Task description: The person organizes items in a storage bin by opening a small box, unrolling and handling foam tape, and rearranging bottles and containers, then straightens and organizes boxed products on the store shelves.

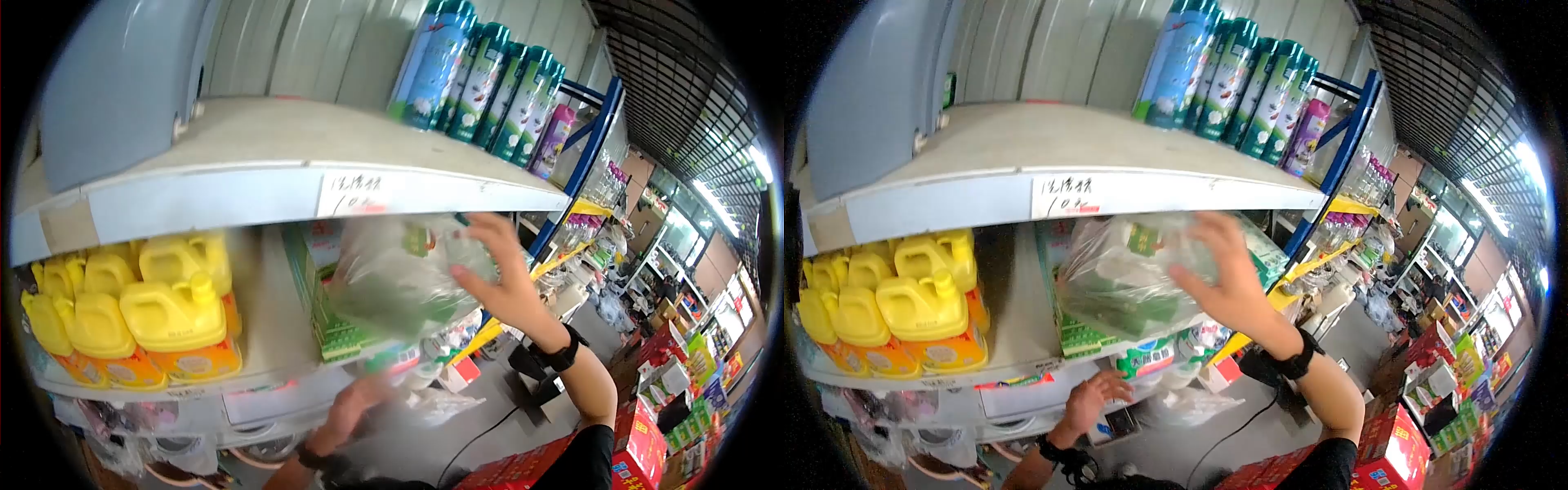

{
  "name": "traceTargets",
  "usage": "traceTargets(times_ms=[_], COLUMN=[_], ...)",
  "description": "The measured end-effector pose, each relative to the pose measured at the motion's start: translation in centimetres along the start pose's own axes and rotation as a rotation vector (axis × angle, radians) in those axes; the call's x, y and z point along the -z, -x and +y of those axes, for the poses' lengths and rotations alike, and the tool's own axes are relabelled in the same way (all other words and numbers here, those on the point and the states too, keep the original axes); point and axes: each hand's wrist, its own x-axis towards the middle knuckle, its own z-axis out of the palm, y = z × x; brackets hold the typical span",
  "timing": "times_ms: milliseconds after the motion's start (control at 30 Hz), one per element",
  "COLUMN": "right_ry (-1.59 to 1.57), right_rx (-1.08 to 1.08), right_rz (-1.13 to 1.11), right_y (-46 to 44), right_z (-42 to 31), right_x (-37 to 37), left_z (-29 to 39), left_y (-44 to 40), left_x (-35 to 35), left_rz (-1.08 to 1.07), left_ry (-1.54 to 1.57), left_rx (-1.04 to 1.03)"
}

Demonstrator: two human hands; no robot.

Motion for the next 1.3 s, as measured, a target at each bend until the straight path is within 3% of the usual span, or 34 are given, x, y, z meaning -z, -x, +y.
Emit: traceTargets(times_ms=[67, 133, 267, 367, 433, 467, 567, 633, 700, 800, 933, 967, 1000, 1033, 1067, 1100, 1200, 1300], right_ry=[-0.063, -0.225, -0.176, -0.066, -0.284, -0.498, -0.627, -0.551, -0.879, -0.975, -1.134, -1.098, -1.055, -1.068, -1.036, -1.008, -1.202, -1.279], right_rx=[0.018, -0.161, 0.075, 0.097, -0.064, -0.004, 0.109, 0.179, -0.109, -0.152, -0.076, 0.083, 0.245, 0.263, 0.357, 0.45, 0.413, 0.359], right_rz=[-0.115, -0.183, -0.006, -0.123, -0.3, -0.293, -0.262, -0.191, -0.16, -0.135, -0.064, -0.095, -0.118, -0.139, -0.168, -0.192, -0.367, -0.434], right_y=[-1.3, -2.3, -4.6, -6.4, -7.1, -6.7, -5.9, -4.0, -1.7, 1.6, 6.0, 7.0, 7.8, 8.6, 9.6, 10.5, 12.8, 13.9], right_z=[0.1, -0.3, 3.2, 6.1, 5.3, 4.7, 3.6, 2.2, 1.8, 2.1, 2.1, 2.4, 2.6, 2.4, 2.0, 1.6, 0.6, -0.7], right_x=[-0.7, -1.9, -5.1, -8.0, -8.8, -8.6, -8.0, -7.0, -5.6, -1.9, 1.1, 1.8, 2.5, 3.1, 3.4, 3.5, 2.8, 0.6], left_z=[0.0, -1.5, -1.2, -1.4, -0.5, -0.1, 0.9, 0.6, 1.0, 0.8, 1.9, 1.3, 0.6, 0.5, -0.3, -1.3, -4.0, -6.3], left_y=[-0.1, 0.2, 0.1, -0.1, -0.5, -0.8, -1.5, -1.8, -2.5, -3.2, -3.9, -3.7, -3.8, -4.0, -2.6, -2.0, 2.0, 7.2], left_x=[0.2, 0.7, 1.3, 1.4, 0.7, 0.4, -1.2, -1.5, -2.9, -4.1, -9.0, -9.1, -9.0, -9.9, -12.0, -12.2, -11.4, -11.5], left_rz=[-0.043, -0.035, -0.053, 0.058, 0.077, 0.088, 0.126, 0.176, 0.227, 0.114, 0.041, 0.068, 0.257, 0.444, 0.215, 0.239, 0.423, 0.611], left_ry=[0.007, 0.141, 0.166, 0.195, 0.211, 0.226, 0.214, 0.226, 0.235, 0.267, 0.489, 0.489, 0.314, 0.137, -0.006, -0.015, -0.532, -1.023], left_rx=[0.001, 0.002, -0.006, -0.031, -0.024, -0.025, -0.075, -0.094, -0.134, -0.129, -0.189, -0.214, -0.335, -0.451, -0.751, -0.77, -0.642, -0.38])
